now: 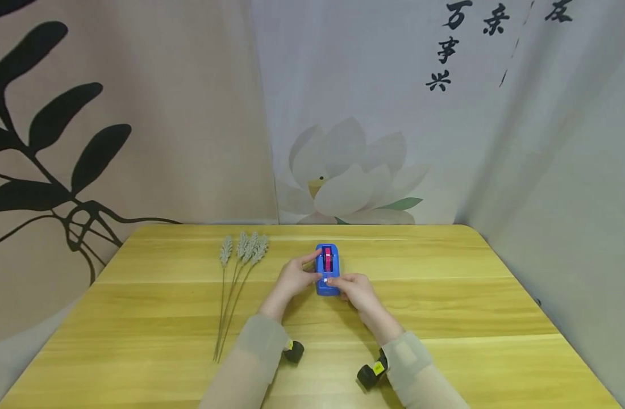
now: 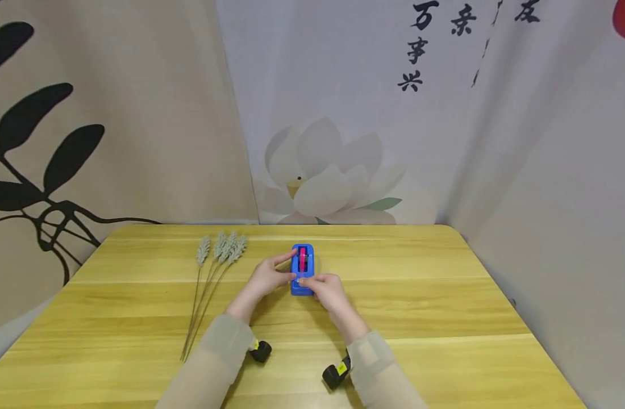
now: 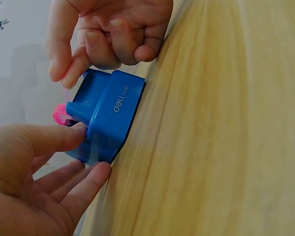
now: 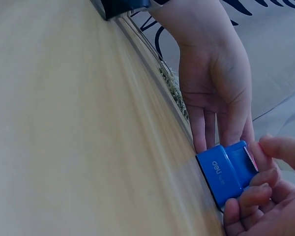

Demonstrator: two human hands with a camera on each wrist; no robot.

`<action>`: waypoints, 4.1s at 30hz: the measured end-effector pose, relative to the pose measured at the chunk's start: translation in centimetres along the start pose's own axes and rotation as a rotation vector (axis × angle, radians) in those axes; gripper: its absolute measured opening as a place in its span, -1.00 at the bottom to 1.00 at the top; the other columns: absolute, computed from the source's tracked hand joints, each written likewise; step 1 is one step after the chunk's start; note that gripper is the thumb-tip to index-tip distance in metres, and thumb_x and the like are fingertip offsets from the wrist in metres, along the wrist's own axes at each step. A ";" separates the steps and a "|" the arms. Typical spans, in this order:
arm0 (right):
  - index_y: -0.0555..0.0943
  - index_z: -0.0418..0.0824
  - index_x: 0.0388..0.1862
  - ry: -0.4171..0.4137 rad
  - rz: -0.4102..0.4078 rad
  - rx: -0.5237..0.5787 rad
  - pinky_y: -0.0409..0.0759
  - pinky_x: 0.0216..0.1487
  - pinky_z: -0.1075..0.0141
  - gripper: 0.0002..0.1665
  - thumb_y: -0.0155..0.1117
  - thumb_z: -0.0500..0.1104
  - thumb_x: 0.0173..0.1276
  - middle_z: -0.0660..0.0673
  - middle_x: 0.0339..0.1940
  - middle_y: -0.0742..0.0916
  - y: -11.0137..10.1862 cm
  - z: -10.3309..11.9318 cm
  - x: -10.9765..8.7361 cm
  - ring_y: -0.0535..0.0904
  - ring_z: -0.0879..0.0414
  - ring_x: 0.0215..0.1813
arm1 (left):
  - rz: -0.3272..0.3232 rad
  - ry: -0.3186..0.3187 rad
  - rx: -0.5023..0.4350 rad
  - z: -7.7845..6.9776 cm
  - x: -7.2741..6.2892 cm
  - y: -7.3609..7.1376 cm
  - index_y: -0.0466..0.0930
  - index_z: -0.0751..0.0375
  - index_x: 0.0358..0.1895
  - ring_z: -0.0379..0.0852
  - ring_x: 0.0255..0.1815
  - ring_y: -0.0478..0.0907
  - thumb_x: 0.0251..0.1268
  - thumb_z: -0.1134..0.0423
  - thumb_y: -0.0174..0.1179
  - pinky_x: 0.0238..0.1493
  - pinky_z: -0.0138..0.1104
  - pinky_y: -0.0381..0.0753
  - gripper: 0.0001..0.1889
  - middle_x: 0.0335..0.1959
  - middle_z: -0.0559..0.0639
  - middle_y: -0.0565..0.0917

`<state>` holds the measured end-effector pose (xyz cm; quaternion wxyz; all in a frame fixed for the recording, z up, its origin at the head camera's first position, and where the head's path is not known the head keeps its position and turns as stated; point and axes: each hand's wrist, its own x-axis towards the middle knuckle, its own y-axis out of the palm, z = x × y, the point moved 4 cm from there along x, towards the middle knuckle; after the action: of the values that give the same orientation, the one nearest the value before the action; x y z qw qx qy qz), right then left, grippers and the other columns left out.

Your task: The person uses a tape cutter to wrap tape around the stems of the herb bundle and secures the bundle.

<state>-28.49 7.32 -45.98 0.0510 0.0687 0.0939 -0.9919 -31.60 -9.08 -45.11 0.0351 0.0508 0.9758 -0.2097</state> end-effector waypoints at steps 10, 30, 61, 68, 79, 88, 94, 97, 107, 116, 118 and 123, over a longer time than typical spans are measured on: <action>0.70 -0.40 -0.36 0.021 -0.009 0.006 0.32 -0.48 0.36 -0.68 0.38 -0.11 0.23 -0.01 -0.60 0.55 0.1 -0.2 -0.9 0.37 0.15 -0.50 | 0.004 0.015 0.001 0.1 -0.1 -0.2 0.46 -0.24 0.32 0.23 0.30 0.37 0.21 0.33 0.32 0.03 -0.12 0.57 -0.39 0.40 0.19 0.33; 0.70 -0.47 -0.35 -0.007 0.018 -0.035 0.30 -0.47 0.38 -0.67 0.37 -0.14 0.23 0.02 -0.65 0.46 0.0 -0.2 -2.1 0.32 0.15 -0.52 | 0.004 -0.010 -0.010 0.4 0.3 0.0 0.46 -0.30 0.30 0.23 0.29 0.39 0.21 0.33 0.33 0.04 -0.11 0.57 -0.39 0.40 0.17 0.32; 0.70 -0.42 -0.33 0.019 0.056 -0.047 0.28 -0.56 0.38 -0.65 0.37 -0.08 0.26 0.05 -0.73 0.41 -0.3 -0.9 -4.8 0.27 0.18 -0.60 | 0.000 0.002 -0.012 0.1 0.0 -0.1 0.46 -0.27 0.31 0.24 0.32 0.34 0.21 0.33 0.33 0.11 -0.04 0.50 -0.39 0.40 0.19 0.33; 0.61 -0.51 -0.41 0.018 0.063 -0.022 0.28 -0.52 0.38 -0.68 0.29 -0.20 0.31 0.05 -0.74 0.39 -0.1 0.5 -6.5 0.26 0.17 -0.59 | 0.001 -0.018 -0.008 0.3 0.1 -0.1 0.46 -0.30 0.30 0.24 0.33 0.32 0.21 0.31 0.33 0.12 -0.03 0.50 -0.39 0.40 0.18 0.32; 0.68 -0.46 -0.29 -0.005 0.080 -0.038 0.39 -0.40 0.32 -0.68 0.34 -0.15 0.28 -0.01 -0.52 0.59 0.0 -1.0 -6.3 0.39 0.12 -0.44 | 0.001 -0.007 -0.008 0.2 0.1 -0.1 0.46 -0.27 0.31 0.25 0.32 0.33 0.22 0.32 0.33 0.13 -0.03 0.49 -0.40 0.39 0.21 0.34; 0.68 -0.47 -0.33 -0.023 0.102 -0.052 0.40 -0.33 0.27 -0.67 0.33 -0.14 0.29 -0.08 -0.38 0.69 0.1 -1.6 -6.4 0.42 0.12 -0.40 | 0.001 -0.002 -0.022 0.0 -0.1 -0.1 0.47 -0.23 0.31 0.23 0.26 0.42 0.20 0.33 0.34 0.07 -0.08 0.54 -0.39 0.35 0.24 0.38; 0.69 -0.44 -0.36 -0.038 0.126 -0.054 0.43 -0.29 0.28 -0.68 0.34 -0.13 0.26 -0.09 -0.23 0.73 0.0 -1.0 -7.4 0.46 0.10 -0.33 | 0.004 -0.004 -0.021 -0.1 -0.2 -0.2 0.47 -0.22 0.31 0.20 0.22 0.47 0.20 0.34 0.34 -0.04 -0.16 0.60 -0.39 0.34 0.24 0.40; 0.68 -0.44 -0.37 -0.037 0.141 -0.049 0.43 -0.30 0.29 -0.68 0.34 -0.13 0.27 -0.06 -0.32 0.71 0.0 -0.8 -7.7 0.45 0.11 -0.36 | 0.003 -0.001 -0.016 -0.1 -0.2 -0.2 0.46 -0.23 0.31 0.20 0.22 0.47 0.20 0.33 0.34 -0.04 -0.17 0.60 -0.39 0.36 0.24 0.38; 0.68 -0.45 -0.34 -0.037 0.146 -0.053 0.38 -0.47 0.37 -0.69 0.33 -0.15 0.27 -0.01 -0.37 0.68 -0.1 -1.0 -8.1 0.40 0.14 -0.42 | 0.005 -0.002 -0.029 0.1 0.0 0.0 0.46 -0.24 0.31 0.20 0.24 0.45 0.20 0.33 0.33 -0.01 -0.15 0.58 -0.39 0.38 0.22 0.35; 0.70 -0.39 -0.36 -0.095 0.169 -0.128 0.41 -0.41 0.37 -0.77 0.34 -0.18 0.23 -0.09 -0.33 0.72 -0.3 -0.9 -8.0 0.42 0.15 -0.40 | 0.003 0.010 -0.034 0.1 0.1 0.0 0.47 -0.21 0.31 0.21 0.23 0.45 0.19 0.35 0.34 -0.03 -0.15 0.60 -0.38 0.35 0.24 0.38; 0.70 -0.38 -0.37 -0.100 0.179 -0.147 0.39 -0.45 0.38 -0.76 0.35 -0.17 0.22 -0.05 -0.42 0.68 -0.3 -0.8 -8.0 0.39 0.16 -0.46 | 0.001 0.008 -0.030 0.1 0.0 0.0 0.46 -0.22 0.31 0.21 0.24 0.45 0.20 0.34 0.33 -0.02 -0.15 0.59 -0.39 0.36 0.23 0.38; 0.68 -0.42 -0.37 -0.096 0.199 -0.159 0.32 -0.55 0.42 -0.75 0.34 -0.18 0.25 0.01 -0.59 0.58 -0.4 -1.0 -7.9 0.31 0.21 -0.60 | 0.005 -0.006 -0.040 0.0 -0.1 0.0 0.46 -0.24 0.32 0.21 0.25 0.44 0.21 0.34 0.33 0.01 -0.13 0.58 -0.39 0.36 0.23 0.37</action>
<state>-20.59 8.57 -45.72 0.1586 0.0260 0.1625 -0.9735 -31.55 -9.08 -45.12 0.0396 0.0518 0.9795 -0.1904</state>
